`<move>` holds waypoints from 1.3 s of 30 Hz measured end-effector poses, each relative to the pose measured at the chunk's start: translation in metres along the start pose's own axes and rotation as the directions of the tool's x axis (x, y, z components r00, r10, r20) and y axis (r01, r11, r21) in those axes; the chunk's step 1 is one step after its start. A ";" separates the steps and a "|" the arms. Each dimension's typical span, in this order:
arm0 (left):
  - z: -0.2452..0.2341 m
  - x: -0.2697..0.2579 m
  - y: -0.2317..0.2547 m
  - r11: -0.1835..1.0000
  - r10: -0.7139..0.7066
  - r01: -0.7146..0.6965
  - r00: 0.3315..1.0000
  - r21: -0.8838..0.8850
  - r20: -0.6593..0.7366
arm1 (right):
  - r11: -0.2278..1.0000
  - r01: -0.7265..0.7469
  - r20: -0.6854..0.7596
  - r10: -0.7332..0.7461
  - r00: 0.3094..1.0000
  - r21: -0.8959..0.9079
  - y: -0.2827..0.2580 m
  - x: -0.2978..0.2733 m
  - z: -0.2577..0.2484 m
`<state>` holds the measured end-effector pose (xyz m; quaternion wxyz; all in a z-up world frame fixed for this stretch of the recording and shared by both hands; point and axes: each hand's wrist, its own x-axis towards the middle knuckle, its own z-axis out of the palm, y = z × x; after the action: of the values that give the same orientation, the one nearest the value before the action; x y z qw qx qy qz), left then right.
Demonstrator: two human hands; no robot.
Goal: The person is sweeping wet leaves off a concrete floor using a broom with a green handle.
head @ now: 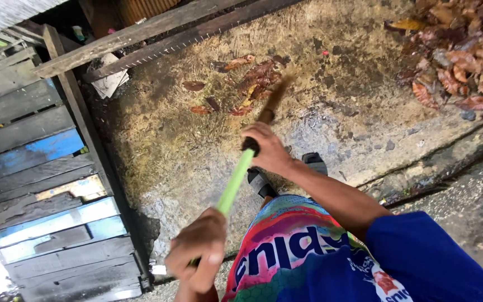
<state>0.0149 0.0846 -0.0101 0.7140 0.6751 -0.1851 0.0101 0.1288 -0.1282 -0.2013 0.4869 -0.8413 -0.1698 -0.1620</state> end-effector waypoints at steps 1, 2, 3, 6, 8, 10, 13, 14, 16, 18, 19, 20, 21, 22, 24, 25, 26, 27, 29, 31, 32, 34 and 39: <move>0.000 0.007 0.010 1.000 -0.004 0.004 1.000 0.004 0.005 | 1.000 -0.005 -0.004 0.005 1.000 0.004 -0.006 0.005 0.008; 0.001 0.016 0.019 0.989 0.125 -0.129 0.991 -0.078 -0.047 | 0.999 0.034 -0.001 -0.034 0.999 0.002 -0.009 0.014 0.015; 0.001 0.024 0.028 0.953 0.247 -0.262 0.963 -0.153 -0.109 | 0.997 0.074 0.002 -0.074 0.997 -0.001 -0.013 0.023 0.022; -0.012 0.020 -0.021 0.973 0.204 -0.195 0.977 0.121 -0.064 | 0.998 -0.021 0.094 0.016 0.995 0.053 0.055 0.011 0.081; -0.012 0.008 -0.072 0.987 0.149 -0.143 0.983 0.067 -0.103 | 0.993 -0.075 0.131 0.063 0.989 0.087 0.068 0.000 0.073; -0.010 0.000 -0.108 0.996 0.092 -0.092 0.985 0.004 -0.143 | 0.985 -0.130 0.175 0.109 0.978 0.113 0.074 -0.014 0.054; 0.008 0.002 -0.111 0.977 -0.211 0.212 0.954 -0.019 -0.212 | 0.968 -0.245 0.191 0.231 0.954 0.051 0.068 -0.034 0.011; 0.019 0.010 -0.092 0.997 -0.074 0.070 0.990 -0.033 -0.123 | 0.983 -0.178 0.132 0.182 0.974 -0.038 0.063 -0.032 -0.005; 0.032 0.015 -0.062 0.996 0.066 -0.068 0.997 -0.064 -0.031 | 0.984 -0.119 0.077 0.130 0.989 -0.134 0.056 -0.034 -0.025; 0.034 0.015 -0.041 0.990 0.112 -0.110 0.993 -0.088 0.026 | 0.990 -0.124 0.025 0.126 0.992 -0.063 0.053 -0.034 -0.033; 0.035 0.014 -0.025 0.989 0.120 -0.117 0.992 -0.090 0.029 | 0.991 -0.119 0.020 0.120 0.993 -0.067 0.048 -0.028 -0.030; 0.036 0.011 -0.007 0.988 0.136 -0.137 0.991 -0.070 -0.009 | 0.992 -0.124 0.026 0.124 0.992 -0.025 0.039 -0.025 -0.026; 0.037 0.007 0.011 0.987 0.153 -0.155 0.987 -0.050 -0.047 | 0.992 -0.129 0.031 0.128 0.991 0.017 0.032 -0.022 -0.021; 0.035 0.001 0.014 0.987 0.149 -0.151 0.988 -0.048 -0.041 | 0.991 -0.134 0.027 0.133 0.991 0.020 0.020 -0.013 -0.018; 0.034 -0.010 0.021 0.984 0.153 -0.162 0.982 -0.071 -0.113 | 0.994 -0.018 0.012 0.016 1.000 0.112 -0.003 0.005 -0.015; 0.036 -0.012 0.009 0.985 0.151 -0.159 0.983 -0.070 -0.107 | 0.993 -0.021 0.007 0.020 1.000 0.114 0.006 0.003 -0.009; 0.036 -0.014 -0.004 0.986 0.158 -0.163 0.981 -0.035 -0.112 | 0.997 0.034 0.018 -0.035 0.999 0.073 0.015 0.004 -0.001; 0.036 -0.016 -0.016 0.986 0.166 -0.168 0.979 0.000 -0.116 | 0.996 0.089 0.032 -0.090 0.995 0.032 0.023 0.004 0.007; 0.050 -0.004 -0.045 0.985 0.171 -0.172 0.981 0.002 -0.090 | 0.994 0.055 0.047 -0.059 0.997 0.090 0.049 -0.009 0.011; 0.061 0.003 -0.070 0.983 0.181 -0.181 0.981 0.001 -0.070 | 0.990 0.027 0.068 -0.037 0.997 0.141 0.071 -0.023 0.001; 0.068 0.001 -0.080 0.990 0.129 -0.134 0.987 -0.052 -0.094 | 0.993 -0.084 0.108 0.075 0.991 0.080 0.079 -0.033 -0.012; 0.083 0.005 -0.074 0.990 0.073 -0.086 0.991 -0.111 -0.114 | 0.981 -0.193 0.142 0.190 0.972 0.010 0.088 -0.046 -0.038; 0.108 0.021 -0.004 0.993 0.115 -0.115 0.992 0.000 0.054 | 0.994 -0.014 0.026 0.017 1.000 -0.111 0.093 -0.060 -0.074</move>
<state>0.0081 -0.0255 -0.0065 0.7059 0.6646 -0.2429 0.0334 0.1090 -0.2445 -0.2634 0.4385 -0.8705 -0.1605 -0.1557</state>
